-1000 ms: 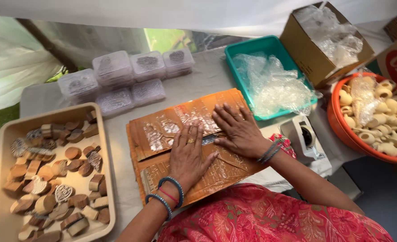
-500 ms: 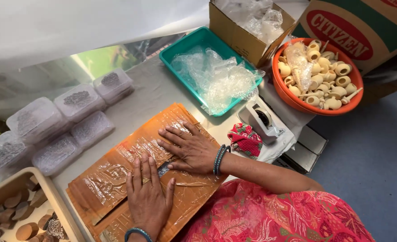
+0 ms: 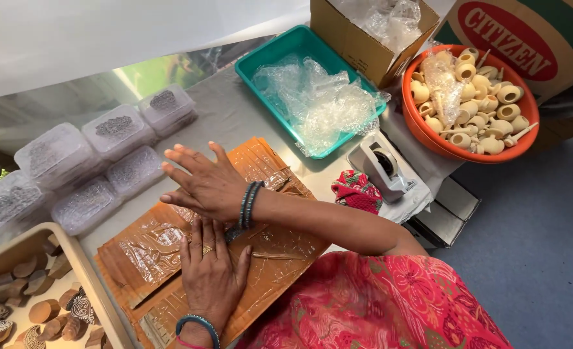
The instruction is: The person places bubble-wrapped items into a cardboard box, folds the flaps, and seals the box with packing tape. They then open the box to check the contents before resealing it.
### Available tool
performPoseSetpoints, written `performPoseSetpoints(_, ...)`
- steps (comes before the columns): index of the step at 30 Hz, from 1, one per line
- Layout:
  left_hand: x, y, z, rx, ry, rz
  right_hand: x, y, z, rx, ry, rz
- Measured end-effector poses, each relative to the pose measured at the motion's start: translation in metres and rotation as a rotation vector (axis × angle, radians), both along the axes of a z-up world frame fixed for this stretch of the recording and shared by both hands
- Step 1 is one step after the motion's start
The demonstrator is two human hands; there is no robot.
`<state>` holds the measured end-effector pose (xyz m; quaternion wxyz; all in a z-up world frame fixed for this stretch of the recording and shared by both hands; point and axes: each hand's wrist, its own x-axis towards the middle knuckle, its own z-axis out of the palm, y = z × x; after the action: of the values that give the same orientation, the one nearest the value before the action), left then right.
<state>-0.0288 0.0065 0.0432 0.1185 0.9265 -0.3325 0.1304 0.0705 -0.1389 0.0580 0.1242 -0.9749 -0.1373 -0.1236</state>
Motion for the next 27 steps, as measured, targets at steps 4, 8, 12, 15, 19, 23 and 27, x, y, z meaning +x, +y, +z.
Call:
performPoseSetpoints(4, 0.002, 0.001, 0.0, 0.02, 0.023, 0.003, 0.041, 0.04, -0.023, 0.018, 0.037, -0.013)
performPoseSetpoints(8, 0.002, 0.0, 0.0, -0.008, 0.05, 0.004, 0.052, 0.048, -0.028, 0.03, 0.349, -0.052)
performPoseSetpoints(12, 0.002, 0.002, -0.008, -0.06, 0.075, -0.016, 0.047, 0.051, -0.031, 0.007, 0.389, -0.047)
performPoseSetpoints(15, 0.008, -0.003, -0.021, -0.086, 0.081, -0.006, 0.051, 0.046, -0.026, -0.035, 0.388, -0.007)
performPoseSetpoints(19, 0.003, -0.003, -0.025, -0.096, 0.058, 0.047, 0.049, 0.048, -0.016, -0.049, 0.391, 0.044)
performPoseSetpoints(23, -0.001, -0.002, -0.021, -0.151, 0.107, 0.035, 0.046, 0.05, -0.004, -0.17, 0.494, 0.004)
performPoseSetpoints(27, -0.004, 0.006, -0.022, -0.201, 0.16, 0.007, 0.045, 0.043, -0.011, -0.256, 0.432, -0.05)
